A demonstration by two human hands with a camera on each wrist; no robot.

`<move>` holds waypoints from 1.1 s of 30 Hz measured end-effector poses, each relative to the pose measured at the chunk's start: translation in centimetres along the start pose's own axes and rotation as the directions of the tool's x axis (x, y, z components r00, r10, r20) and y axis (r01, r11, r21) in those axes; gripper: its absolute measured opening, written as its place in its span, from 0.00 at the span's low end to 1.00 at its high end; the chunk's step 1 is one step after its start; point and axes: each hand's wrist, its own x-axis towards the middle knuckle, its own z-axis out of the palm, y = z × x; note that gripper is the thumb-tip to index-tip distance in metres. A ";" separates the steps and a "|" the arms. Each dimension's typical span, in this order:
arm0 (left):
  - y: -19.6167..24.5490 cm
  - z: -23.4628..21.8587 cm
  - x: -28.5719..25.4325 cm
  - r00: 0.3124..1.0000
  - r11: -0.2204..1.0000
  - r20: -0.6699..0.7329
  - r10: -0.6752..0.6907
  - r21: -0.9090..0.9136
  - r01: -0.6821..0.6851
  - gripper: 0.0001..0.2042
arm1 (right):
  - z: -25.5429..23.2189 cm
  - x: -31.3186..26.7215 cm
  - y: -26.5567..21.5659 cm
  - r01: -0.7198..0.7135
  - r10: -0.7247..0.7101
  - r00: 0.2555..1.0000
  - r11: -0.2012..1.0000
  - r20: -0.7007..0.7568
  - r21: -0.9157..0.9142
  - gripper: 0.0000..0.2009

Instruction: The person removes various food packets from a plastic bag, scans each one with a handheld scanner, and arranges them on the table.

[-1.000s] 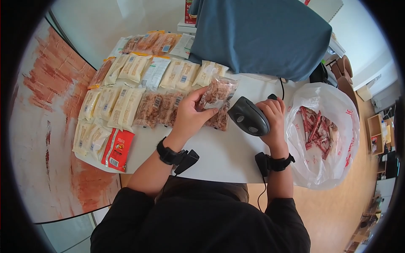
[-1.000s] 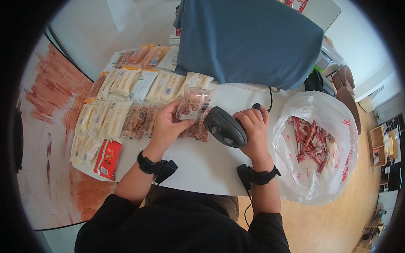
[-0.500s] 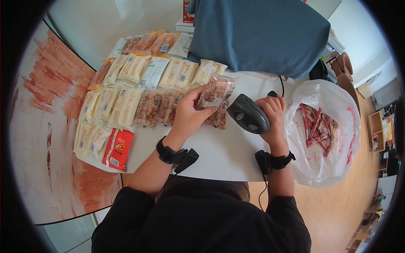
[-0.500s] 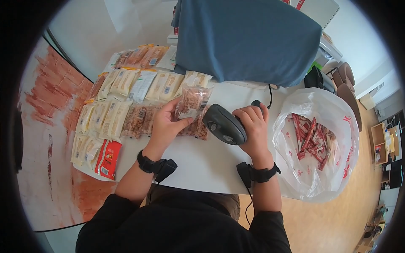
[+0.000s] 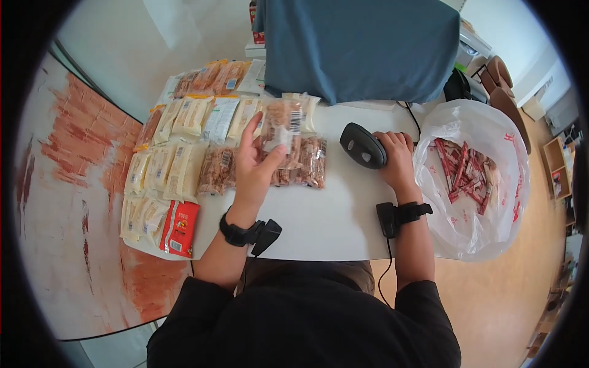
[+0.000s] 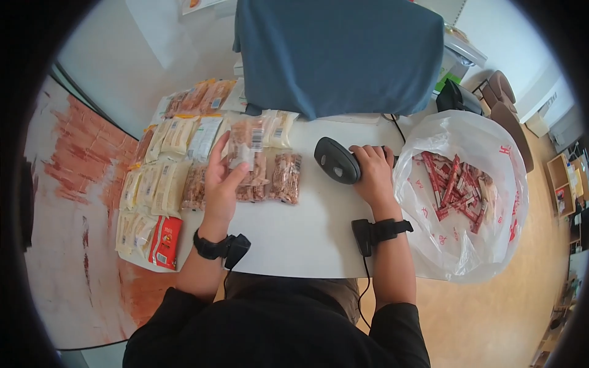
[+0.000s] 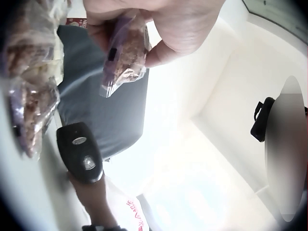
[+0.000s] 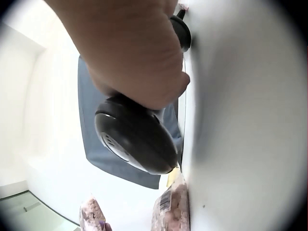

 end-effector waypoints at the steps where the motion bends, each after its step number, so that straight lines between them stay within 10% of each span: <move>1: 0.3 0.0 0.2 1.000 1.000 -0.001 -0.019 0.004 0.019 0.33 | -0.1 0.0 0.1 -0.032 0.032 0.999 0.999 0.002 -0.020 0.19; 11: -4.3 4.4 8.8 0.950 0.908 0.252 -0.183 0.414 0.065 0.24 | -1.9 -0.9 2.7 -0.216 0.215 0.944 0.976 0.251 -0.024 0.17; 17: -6.8 6.5 10.8 0.894 0.466 0.361 -0.267 0.860 -0.208 0.25 | -1.6 -0.9 2.7 -0.246 0.237 0.953 0.969 0.192 0.028 0.17; 18: -7.0 6.7 9.9 0.920 0.383 0.380 -0.100 0.868 -0.317 0.24 | -1.4 -0.9 2.8 -0.243 0.234 0.955 0.969 0.181 0.029 0.16; 21: -5.9 7.2 10.0 0.805 0.281 0.536 -0.252 0.837 -0.469 0.26 | -1.4 -0.9 2.8 -0.260 0.252 0.945 0.966 0.208 0.013 0.15; 27: -5.2 8.2 10.2 0.819 0.076 0.460 -0.343 0.883 -0.464 0.24 | -1.5 -1.0 2.8 -0.259 0.252 0.946 0.966 0.204 0.010 0.15; 33: -3.5 7.5 9.4 0.801 0.254 0.450 -0.396 0.892 -0.375 0.22 | -1.0 -0.8 3.4 -0.268 0.267 0.928 0.963 0.259 -0.031 0.15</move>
